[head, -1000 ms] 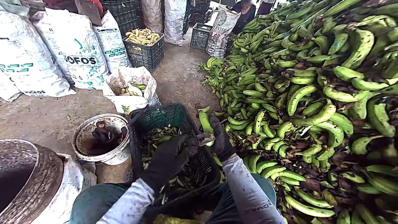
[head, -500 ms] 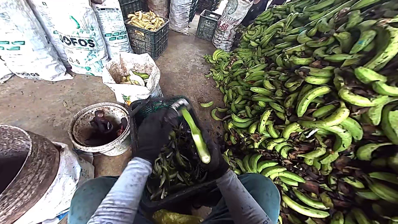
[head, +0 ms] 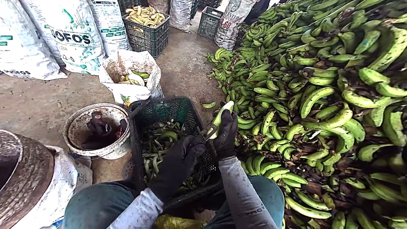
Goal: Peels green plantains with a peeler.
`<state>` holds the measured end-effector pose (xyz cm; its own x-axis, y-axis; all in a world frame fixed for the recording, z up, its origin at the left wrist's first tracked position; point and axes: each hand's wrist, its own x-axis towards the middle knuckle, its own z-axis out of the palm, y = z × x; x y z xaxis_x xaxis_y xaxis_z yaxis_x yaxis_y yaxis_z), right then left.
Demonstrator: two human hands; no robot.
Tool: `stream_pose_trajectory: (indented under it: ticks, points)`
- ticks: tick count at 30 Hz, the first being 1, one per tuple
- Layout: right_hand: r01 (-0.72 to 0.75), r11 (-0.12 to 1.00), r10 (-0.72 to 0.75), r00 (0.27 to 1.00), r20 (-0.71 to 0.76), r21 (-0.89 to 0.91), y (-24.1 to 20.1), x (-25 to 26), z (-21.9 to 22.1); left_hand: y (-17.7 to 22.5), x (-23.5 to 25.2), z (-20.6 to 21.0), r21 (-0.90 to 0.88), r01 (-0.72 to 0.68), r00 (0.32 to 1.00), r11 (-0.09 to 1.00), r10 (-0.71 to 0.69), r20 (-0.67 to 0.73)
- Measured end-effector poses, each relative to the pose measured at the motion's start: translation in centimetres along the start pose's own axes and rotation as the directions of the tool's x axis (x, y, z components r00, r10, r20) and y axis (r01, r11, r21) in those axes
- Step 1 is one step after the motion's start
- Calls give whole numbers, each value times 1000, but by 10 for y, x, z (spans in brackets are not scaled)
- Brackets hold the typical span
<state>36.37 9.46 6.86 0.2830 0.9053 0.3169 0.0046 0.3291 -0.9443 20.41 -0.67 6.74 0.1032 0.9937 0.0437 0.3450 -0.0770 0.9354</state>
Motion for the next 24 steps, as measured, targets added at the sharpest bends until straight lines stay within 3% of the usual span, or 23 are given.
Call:
stream_pose_trajectory:
  ticks: [2, 5, 7, 9, 11, 12, 13, 15, 18, 20, 24]
  points:
    - [-27, 999, 28, 999, 19, -23, 2, 0, 0, -2, 0, -2, 26, 10, 1000, 1000, -10, -1]
    - [-89, 996, 77, 958, 277, 31, 17, -3, -8, -10, 7, -6, 104, 0, 1000, 995, 0, -8]
    - [-167, 978, 85, 863, 499, 123, 25, -13, -13, -22, 18, -11, 195, -11, 999, 981, 19, -40]
    - [-382, 905, 161, 716, 679, 188, 28, -24, -18, -33, 28, -22, 274, 32, 997, 961, -10, -81]
    - [-558, 809, 222, 578, 785, 182, 28, -32, -22, -40, 37, -35, 293, 112, 986, 949, -69, -155]
    - [-579, 796, 230, 555, 800, 173, 27, -33, -23, -45, 40, -40, 286, 136, 975, 949, -76, -209]
    - [-574, 799, 235, 573, 785, 180, 26, -33, -24, -47, 41, -44, 275, 155, 965, 949, -86, -248]
    - [-505, 834, 246, 698, 672, 220, 23, -31, -25, -40, 37, -44, 291, 162, 961, 943, -84, -262]
    - [-405, 866, 239, 850, 469, 293, 22, -18, -16, -28, 26, -29, 380, 54, 980, 923, 25, -199]
    - [-343, 865, 209, 910, 357, 367, 20, -9, -8, -25, 19, -13, 396, -33, 979, 917, 109, -170]
    - [-220, 876, 213, 975, 65, 429, 5, -4, 11, -22, 9, 9, 481, -115, 907, 869, 289, -306]
